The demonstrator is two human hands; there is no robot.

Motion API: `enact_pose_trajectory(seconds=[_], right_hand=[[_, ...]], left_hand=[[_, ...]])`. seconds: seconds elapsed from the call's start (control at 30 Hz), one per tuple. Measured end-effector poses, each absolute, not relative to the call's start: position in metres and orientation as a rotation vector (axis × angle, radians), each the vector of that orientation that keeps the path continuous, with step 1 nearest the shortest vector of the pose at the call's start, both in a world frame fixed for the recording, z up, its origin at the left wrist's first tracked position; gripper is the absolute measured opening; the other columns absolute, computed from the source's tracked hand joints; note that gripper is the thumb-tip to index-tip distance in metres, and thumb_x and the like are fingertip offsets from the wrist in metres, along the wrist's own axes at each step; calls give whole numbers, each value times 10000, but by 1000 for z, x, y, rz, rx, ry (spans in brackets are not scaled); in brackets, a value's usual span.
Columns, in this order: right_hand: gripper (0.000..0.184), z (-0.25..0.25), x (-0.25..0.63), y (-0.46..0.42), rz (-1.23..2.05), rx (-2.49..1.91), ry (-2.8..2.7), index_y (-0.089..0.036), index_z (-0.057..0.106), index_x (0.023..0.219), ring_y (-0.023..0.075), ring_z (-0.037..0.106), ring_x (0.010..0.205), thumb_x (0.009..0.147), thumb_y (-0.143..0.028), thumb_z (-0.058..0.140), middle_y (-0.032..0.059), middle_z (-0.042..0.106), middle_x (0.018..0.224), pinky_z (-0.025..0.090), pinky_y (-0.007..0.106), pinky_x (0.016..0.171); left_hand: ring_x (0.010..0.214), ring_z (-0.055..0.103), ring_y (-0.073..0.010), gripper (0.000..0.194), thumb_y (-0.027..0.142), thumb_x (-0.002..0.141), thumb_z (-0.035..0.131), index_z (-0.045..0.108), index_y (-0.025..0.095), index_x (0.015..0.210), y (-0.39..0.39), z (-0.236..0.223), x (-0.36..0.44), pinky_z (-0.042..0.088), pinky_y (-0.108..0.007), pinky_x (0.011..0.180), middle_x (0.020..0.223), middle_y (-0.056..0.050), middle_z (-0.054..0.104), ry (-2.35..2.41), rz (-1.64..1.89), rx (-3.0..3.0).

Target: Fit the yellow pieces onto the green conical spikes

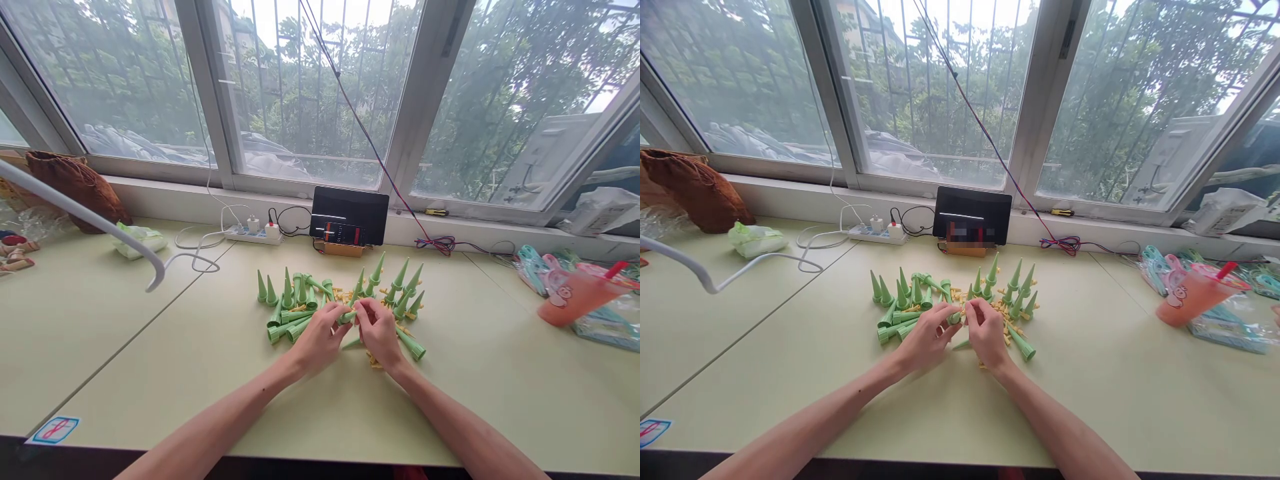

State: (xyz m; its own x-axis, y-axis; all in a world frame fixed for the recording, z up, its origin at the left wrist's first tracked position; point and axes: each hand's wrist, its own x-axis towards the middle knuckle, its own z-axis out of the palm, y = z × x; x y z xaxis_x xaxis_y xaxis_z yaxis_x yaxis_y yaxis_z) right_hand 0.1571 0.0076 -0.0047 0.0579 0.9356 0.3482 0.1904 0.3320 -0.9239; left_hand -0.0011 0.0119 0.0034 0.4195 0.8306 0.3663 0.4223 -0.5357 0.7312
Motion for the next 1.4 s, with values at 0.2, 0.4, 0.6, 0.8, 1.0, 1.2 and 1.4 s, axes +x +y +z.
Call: enact_pose_trajectory(seconds=[0.2, 0.4, 0.6, 0.8, 1.0, 1.2, 1.4], right_hand=[[299, -4, 158, 5, 707, -1106, -1491, -204, 612, 855, 119, 436, 466, 970, -452, 491, -22, 531, 609, 367, 240, 442], [157, -2, 159, 4, 659, -1023, -1632, -203, 618, 934, 137, 474, 519, 940, -333, 530, -15, 546, 636, 385, 252, 493], [122, 1, 159, 1, 656, -984, -1674, -204, 608, 955, 128, 451, 500, 913, -291, 534, -21, 538, 648, 388, 251, 486], [149, 2, 157, -1, 631, -995, -1725, -208, 625, 935, 118, 423, 500, 926, -336, 550, -24, 533, 649, 362, 246, 477], [226, 0, 157, 1, 539, -1068, -1713, -208, 614, 849, 129, 453, 534, 961, -387, 534, -26, 519, 625, 392, 254, 523], [248, 2, 160, 4, 456, -1116, -1616, -202, 601, 833, 140, 515, 559, 967, -397, 527, -3, 584, 656, 437, 259, 544], [232, 6, 164, 6, 338, -1142, -1510, -200, 608, 875, 131, 510, 539, 967, -399, 533, 8, 608, 695, 438, 258, 522]], left_hand=[[605, 517, -114, 182, 327, 948, 523, 632, 195, 1009, 11, 4, -2, 467, -259, 589, 888, -29, 584, 1147, 993, 2171], [569, 473, -104, 212, 332, 948, 514, 572, 186, 805, 11, 6, -4, 413, -254, 587, 792, 4, 527, 1171, 994, 2180], [581, 460, -111, 208, 323, 945, 516, 600, 182, 816, 11, 8, -3, 395, -252, 593, 770, 1, 540, 1184, 996, 2209], [631, 490, -125, 146, 230, 919, 523, 665, 200, 905, 11, 8, -4, 407, -250, 620, 827, -13, 601, 1179, 986, 2217], [638, 513, -134, 154, 310, 925, 565, 668, 197, 903, 11, 8, -4, 426, -264, 630, 835, -20, 614, 1207, 983, 2214], [626, 553, -126, 224, 345, 907, 614, 615, 220, 1093, 12, 5, -5, 473, -296, 676, 1005, -35, 636, 1229, 1029, 2196], [627, 594, -125, 223, 243, 897, 589, 573, 218, 1118, 13, 4, -3, 499, -318, 706, 1076, -42, 626, 1274, 1034, 2207]])
